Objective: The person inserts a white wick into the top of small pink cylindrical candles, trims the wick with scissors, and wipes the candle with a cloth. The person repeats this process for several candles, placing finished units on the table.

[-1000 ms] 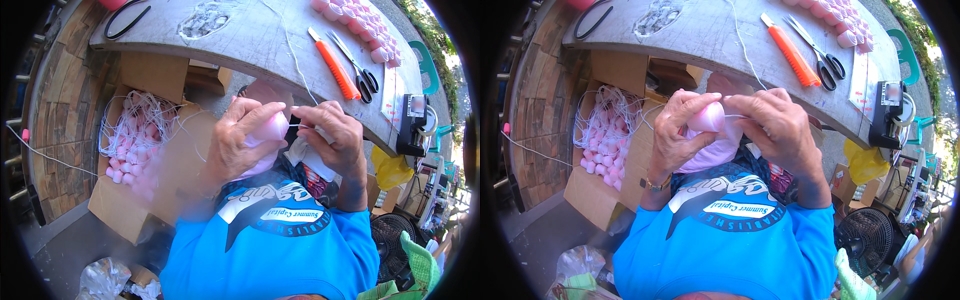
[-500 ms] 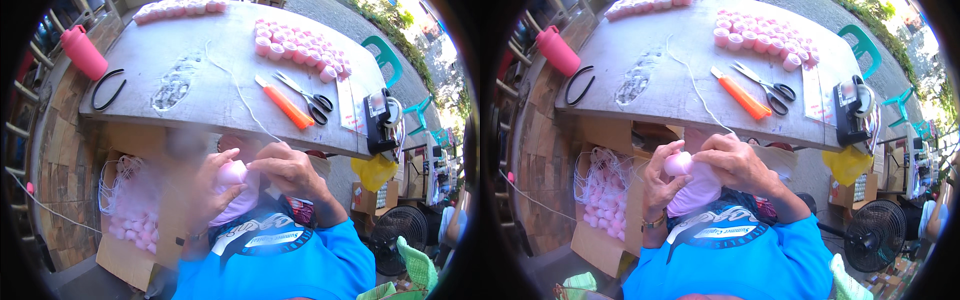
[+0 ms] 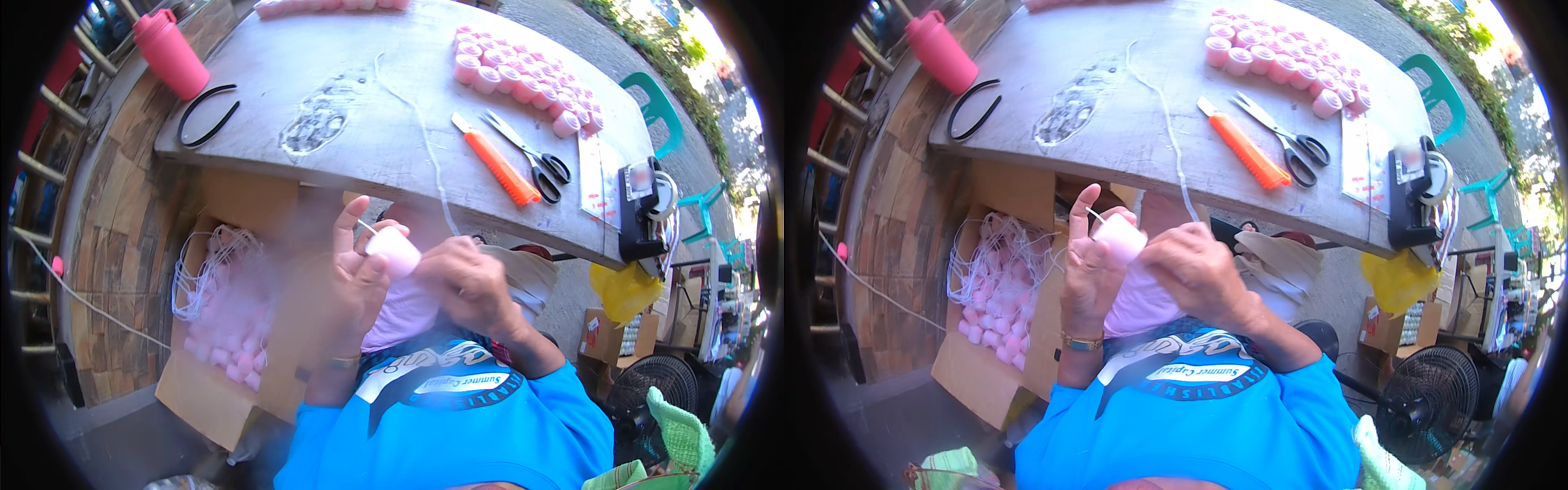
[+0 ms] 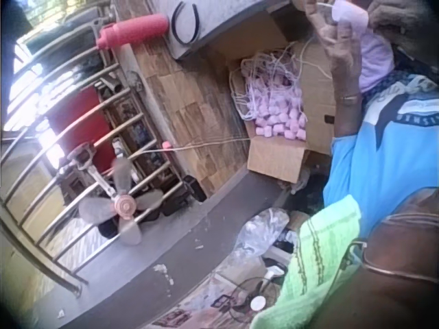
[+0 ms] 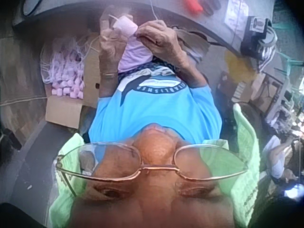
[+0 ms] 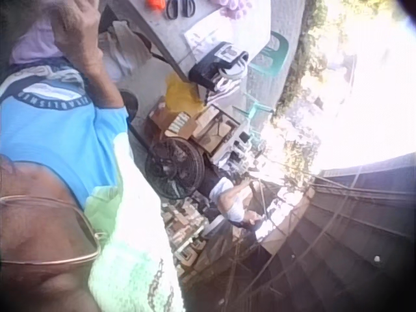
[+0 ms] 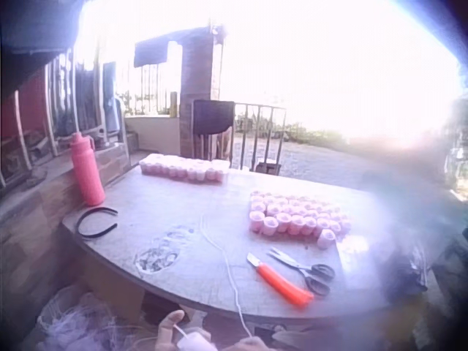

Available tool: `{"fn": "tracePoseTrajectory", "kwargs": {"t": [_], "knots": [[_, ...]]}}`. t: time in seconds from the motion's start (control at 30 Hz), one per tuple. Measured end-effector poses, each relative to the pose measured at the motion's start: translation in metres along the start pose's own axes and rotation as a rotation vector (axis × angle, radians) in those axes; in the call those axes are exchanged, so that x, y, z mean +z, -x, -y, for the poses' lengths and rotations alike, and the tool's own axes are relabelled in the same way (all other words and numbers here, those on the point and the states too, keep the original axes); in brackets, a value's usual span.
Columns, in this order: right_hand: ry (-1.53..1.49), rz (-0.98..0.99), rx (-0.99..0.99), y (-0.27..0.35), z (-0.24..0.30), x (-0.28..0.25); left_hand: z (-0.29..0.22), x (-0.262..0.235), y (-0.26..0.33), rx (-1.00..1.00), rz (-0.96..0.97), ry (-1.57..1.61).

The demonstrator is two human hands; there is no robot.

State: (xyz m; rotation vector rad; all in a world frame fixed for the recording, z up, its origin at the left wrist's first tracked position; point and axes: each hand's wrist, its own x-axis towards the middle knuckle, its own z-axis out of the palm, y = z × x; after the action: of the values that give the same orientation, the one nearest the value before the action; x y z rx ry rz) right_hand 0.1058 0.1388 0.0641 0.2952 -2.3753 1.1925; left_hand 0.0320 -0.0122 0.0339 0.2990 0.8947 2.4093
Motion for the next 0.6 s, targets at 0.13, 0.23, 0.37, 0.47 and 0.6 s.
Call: {"fn": "tracePoseTrajectory", "kwargs": {"t": [0.13, 0.23, 0.37, 0.47, 0.6], "knots": [[0.092, 0.012, -0.042, -0.005, -0.012, -0.003, 0.006, -0.016, -0.005, -0.153, 0.144, 0.226], [-0.035, 0.000, 0.140, -0.016, -0.010, -0.011, 0.003, -0.006, -0.003, -0.177, 0.096, -0.152], [-0.201, 0.072, 0.177, -0.019, -0.016, -0.007, 0.012, 0.015, -0.002, -0.076, 0.057, -0.400], [-0.040, -0.017, 0.126, -0.019, -0.015, -0.009, 0.006, 0.005, -0.002, -0.131, 0.127, -0.454], [0.052, -0.166, 0.158, -0.021, -0.018, -0.019, 0.001, -0.002, 0.001, -0.167, 0.165, -0.579]]}}
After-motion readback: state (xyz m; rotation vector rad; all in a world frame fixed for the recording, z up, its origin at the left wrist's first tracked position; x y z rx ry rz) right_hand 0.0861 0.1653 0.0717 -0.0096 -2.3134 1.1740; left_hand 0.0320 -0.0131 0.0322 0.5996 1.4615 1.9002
